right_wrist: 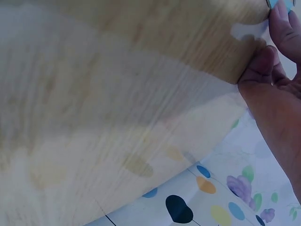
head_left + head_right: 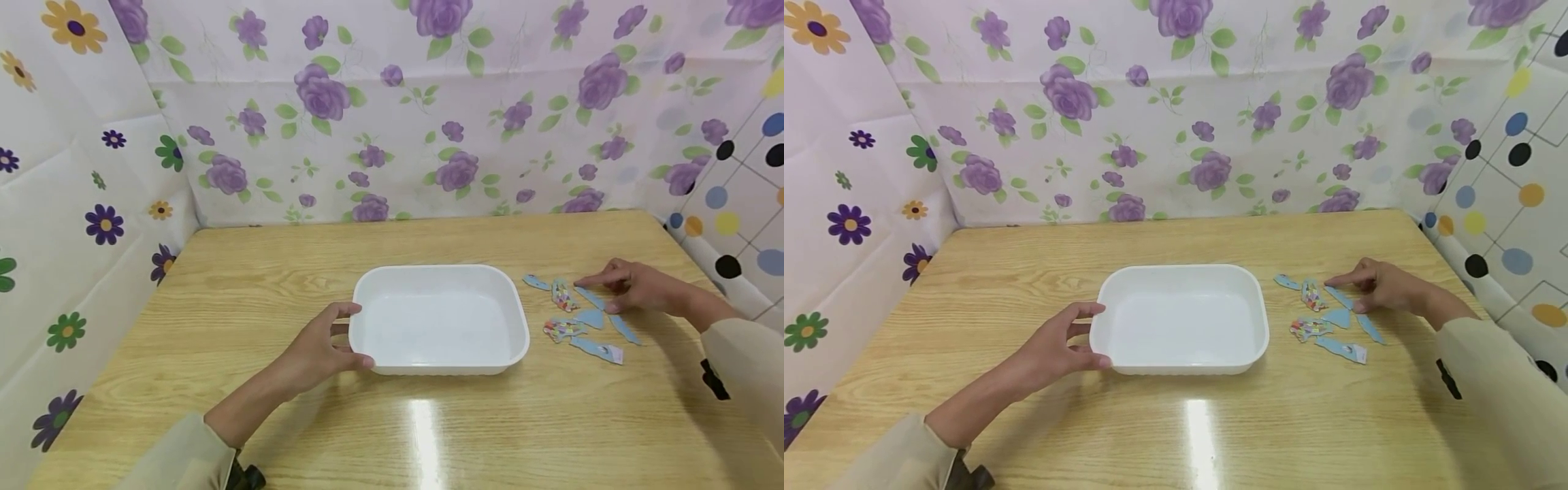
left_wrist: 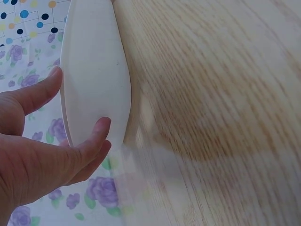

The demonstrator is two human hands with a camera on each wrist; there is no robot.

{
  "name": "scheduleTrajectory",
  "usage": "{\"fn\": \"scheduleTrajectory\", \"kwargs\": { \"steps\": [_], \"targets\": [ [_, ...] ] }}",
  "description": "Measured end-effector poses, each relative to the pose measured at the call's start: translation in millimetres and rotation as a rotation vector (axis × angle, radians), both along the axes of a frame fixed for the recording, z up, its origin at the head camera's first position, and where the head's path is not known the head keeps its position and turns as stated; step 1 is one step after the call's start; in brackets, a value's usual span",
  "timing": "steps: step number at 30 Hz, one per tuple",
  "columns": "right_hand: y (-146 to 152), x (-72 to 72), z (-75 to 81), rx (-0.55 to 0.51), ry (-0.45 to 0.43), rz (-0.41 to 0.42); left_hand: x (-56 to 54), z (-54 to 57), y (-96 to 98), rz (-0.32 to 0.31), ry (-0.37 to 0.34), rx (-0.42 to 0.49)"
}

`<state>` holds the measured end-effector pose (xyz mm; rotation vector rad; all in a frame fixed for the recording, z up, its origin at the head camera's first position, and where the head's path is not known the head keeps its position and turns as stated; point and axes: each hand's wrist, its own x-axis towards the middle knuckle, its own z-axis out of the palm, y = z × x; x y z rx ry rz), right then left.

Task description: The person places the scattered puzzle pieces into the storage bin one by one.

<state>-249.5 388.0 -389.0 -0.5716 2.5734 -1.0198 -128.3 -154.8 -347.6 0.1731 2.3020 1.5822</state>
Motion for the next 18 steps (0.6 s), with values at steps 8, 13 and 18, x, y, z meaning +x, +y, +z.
{"fn": "scheduleTrajectory", "kwargs": {
  "steps": [8, 13, 18],
  "targets": [
    [0.5, 3.4, -9.3, -0.002, 0.063, -0.004, 0.2, 1.4, -0.8, -0.004, -0.006, 0.022],
    [2.2, 4.8, -9.8, 0.031, 0.081, -0.017, 0.1, 2.3, -1.5, -0.013, -0.004, 0.034],
    [1.9, 6.8, -4.3, 0.066, 0.084, -0.046, 0.0, 3.0, -1.4, -0.02, 0.001, 0.041]
  ]
}}
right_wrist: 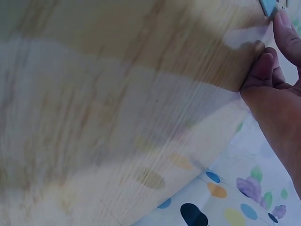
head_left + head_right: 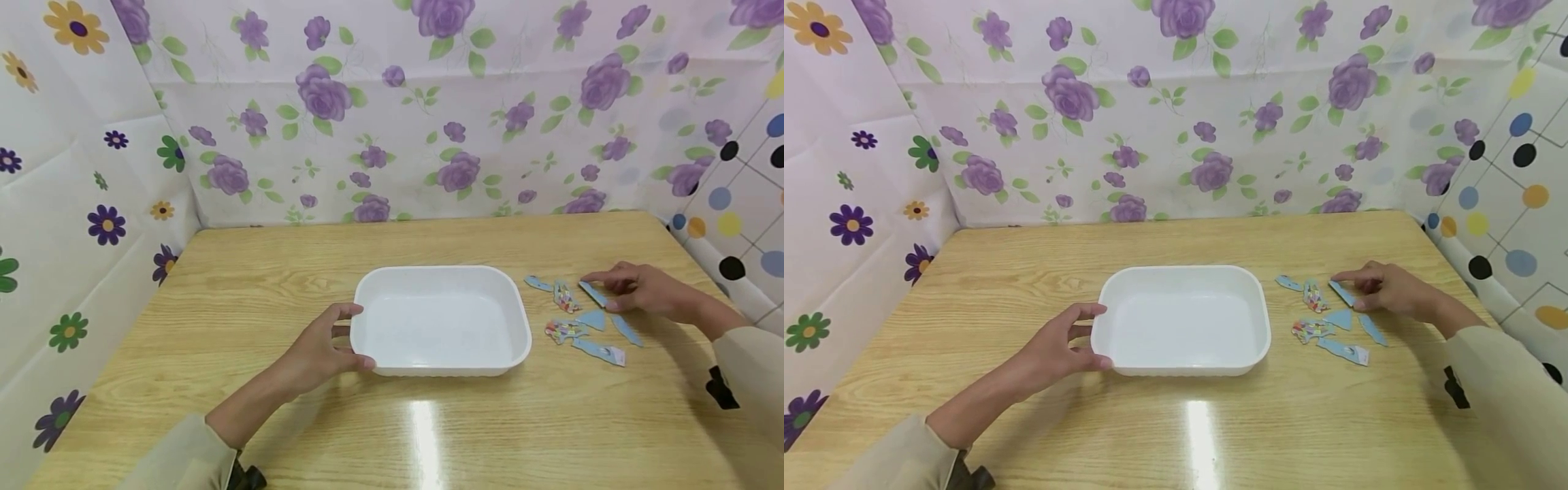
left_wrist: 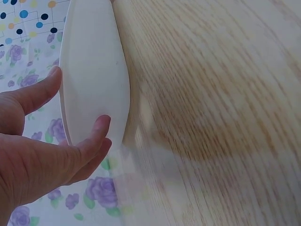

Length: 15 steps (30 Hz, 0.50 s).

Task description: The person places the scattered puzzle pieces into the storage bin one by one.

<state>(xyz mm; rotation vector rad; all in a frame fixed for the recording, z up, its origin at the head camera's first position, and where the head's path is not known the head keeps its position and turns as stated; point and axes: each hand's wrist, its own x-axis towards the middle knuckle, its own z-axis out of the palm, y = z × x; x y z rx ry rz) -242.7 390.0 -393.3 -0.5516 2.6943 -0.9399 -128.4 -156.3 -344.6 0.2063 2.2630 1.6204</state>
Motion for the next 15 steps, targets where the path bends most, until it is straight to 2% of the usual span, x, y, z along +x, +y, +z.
{"fn": "scheduleTrajectory", "kwargs": {
  "steps": [15],
  "targets": [
    [-4.9, -2.2, 12.8, -0.025, -0.005, -0.053, 0.0, 0.1, 1.5, 0.017, -0.002, -0.02]
  ]
}}
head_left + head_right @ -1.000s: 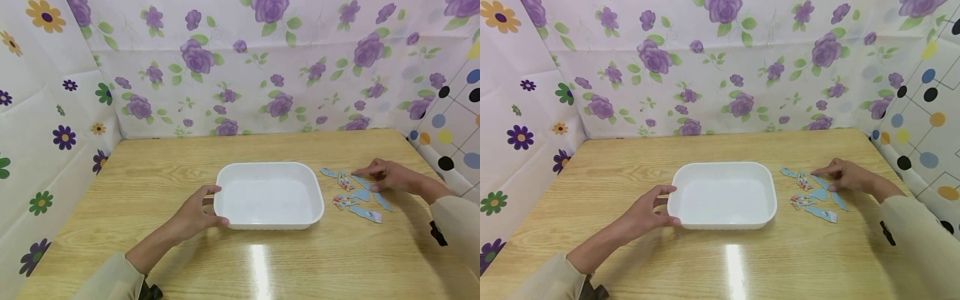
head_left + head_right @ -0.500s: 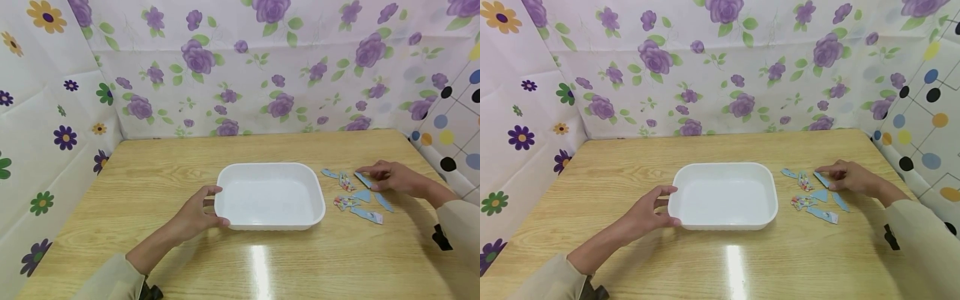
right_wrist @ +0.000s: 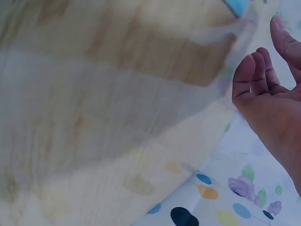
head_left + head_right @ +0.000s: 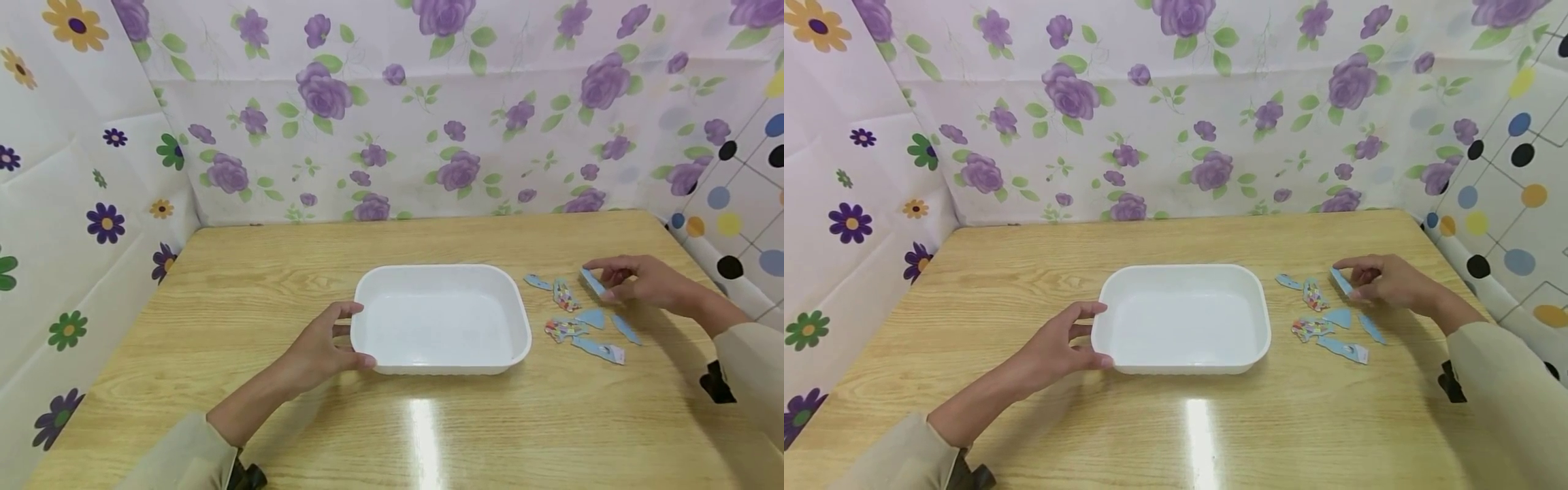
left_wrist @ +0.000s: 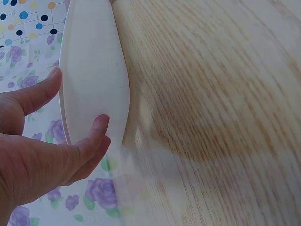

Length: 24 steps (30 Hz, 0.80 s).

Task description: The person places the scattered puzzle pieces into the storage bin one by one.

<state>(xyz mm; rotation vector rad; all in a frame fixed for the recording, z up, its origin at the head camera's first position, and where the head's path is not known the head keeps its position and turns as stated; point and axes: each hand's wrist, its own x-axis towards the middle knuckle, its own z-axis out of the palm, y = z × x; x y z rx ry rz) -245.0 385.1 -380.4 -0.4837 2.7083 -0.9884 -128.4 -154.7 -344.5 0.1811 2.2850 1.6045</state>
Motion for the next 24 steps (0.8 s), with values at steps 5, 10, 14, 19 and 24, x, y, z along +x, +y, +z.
{"fn": "scheduleTrajectory", "kwargs": {
  "steps": [5, 10, 14, 19, 24],
  "targets": [
    [-4.3, -0.2, 7.3, -0.004, 0.039, 0.018, 0.4, 0.4, -0.1, 0.0, 0.005, -0.003],
    [-10.6, 3.1, 15.1, -0.012, 0.047, 0.032, 0.3, 0.0, 0.5, -0.004, 0.011, -0.006],
    [-16.6, 2.9, 21.0, 0.007, 0.054, 0.032, 0.0, -0.4, 1.1, -0.001, 0.012, -0.006],
    [-23.5, 1.5, 27.3, 0.027, 0.046, 0.006, 0.0, -0.9, 1.3, -0.002, 0.013, -0.004],
    [-32.0, 2.4, 35.1, 0.023, 0.041, -0.034, 0.2, -0.9, 0.2, -0.005, 0.013, 0.0]
  ]
}}
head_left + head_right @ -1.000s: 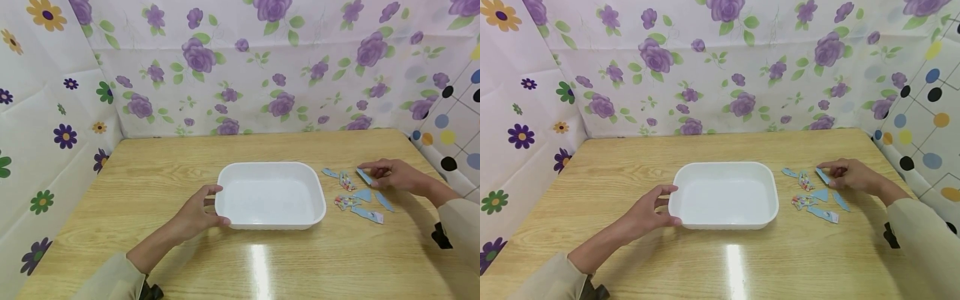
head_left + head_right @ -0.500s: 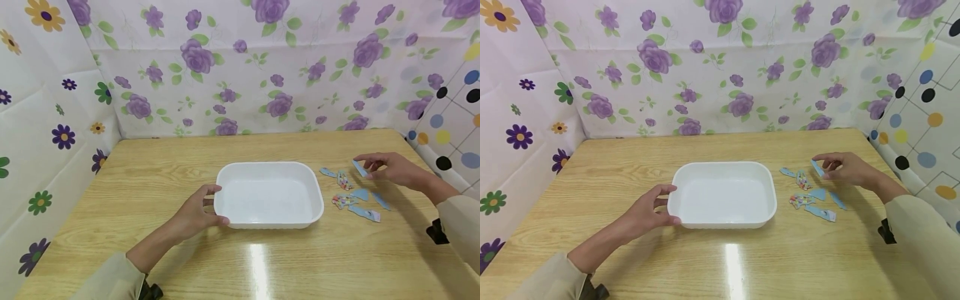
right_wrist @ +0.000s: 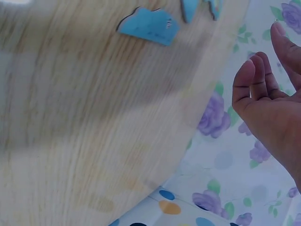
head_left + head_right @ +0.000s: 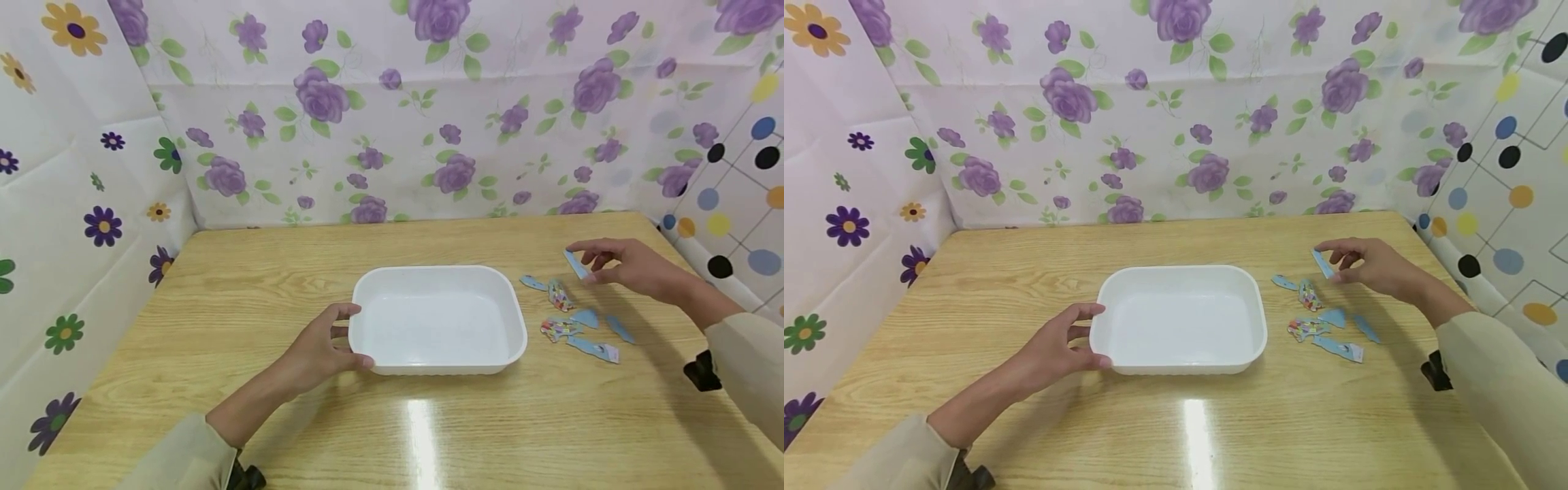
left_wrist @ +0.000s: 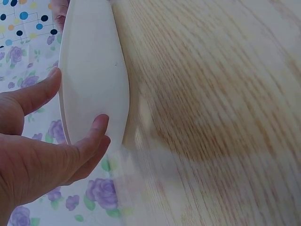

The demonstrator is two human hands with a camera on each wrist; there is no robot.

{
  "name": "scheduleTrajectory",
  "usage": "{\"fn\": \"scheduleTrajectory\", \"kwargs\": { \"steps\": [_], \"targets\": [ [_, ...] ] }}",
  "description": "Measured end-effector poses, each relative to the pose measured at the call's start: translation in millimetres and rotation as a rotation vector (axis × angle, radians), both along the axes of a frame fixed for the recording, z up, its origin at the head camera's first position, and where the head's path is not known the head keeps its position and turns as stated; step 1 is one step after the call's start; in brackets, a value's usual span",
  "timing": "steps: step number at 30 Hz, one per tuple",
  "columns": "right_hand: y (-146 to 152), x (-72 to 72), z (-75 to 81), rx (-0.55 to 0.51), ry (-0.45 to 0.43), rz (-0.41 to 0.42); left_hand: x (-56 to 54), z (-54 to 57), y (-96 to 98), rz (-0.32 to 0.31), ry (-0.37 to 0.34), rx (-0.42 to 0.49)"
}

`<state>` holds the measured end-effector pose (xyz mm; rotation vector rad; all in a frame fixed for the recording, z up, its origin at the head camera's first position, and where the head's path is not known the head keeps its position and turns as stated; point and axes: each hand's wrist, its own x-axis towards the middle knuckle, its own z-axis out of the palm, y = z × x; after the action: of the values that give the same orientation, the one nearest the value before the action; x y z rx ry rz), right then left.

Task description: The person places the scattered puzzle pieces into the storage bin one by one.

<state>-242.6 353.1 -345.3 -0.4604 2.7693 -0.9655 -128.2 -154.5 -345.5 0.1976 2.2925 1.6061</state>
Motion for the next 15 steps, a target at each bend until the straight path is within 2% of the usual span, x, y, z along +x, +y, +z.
{"fn": "scheduleTrajectory", "kwargs": {
  "steps": [5, 15],
  "targets": [
    [-11.0, 0.5, 11.7, -0.022, 0.026, 0.015, 0.3, -0.5, -0.5, 0.006, -0.003, -0.007],
    [-32.6, -2.0, 30.5, -0.011, 0.022, 0.043, 0.7, -0.2, -0.5, 0.004, 0.003, -0.003]
  ]
}}
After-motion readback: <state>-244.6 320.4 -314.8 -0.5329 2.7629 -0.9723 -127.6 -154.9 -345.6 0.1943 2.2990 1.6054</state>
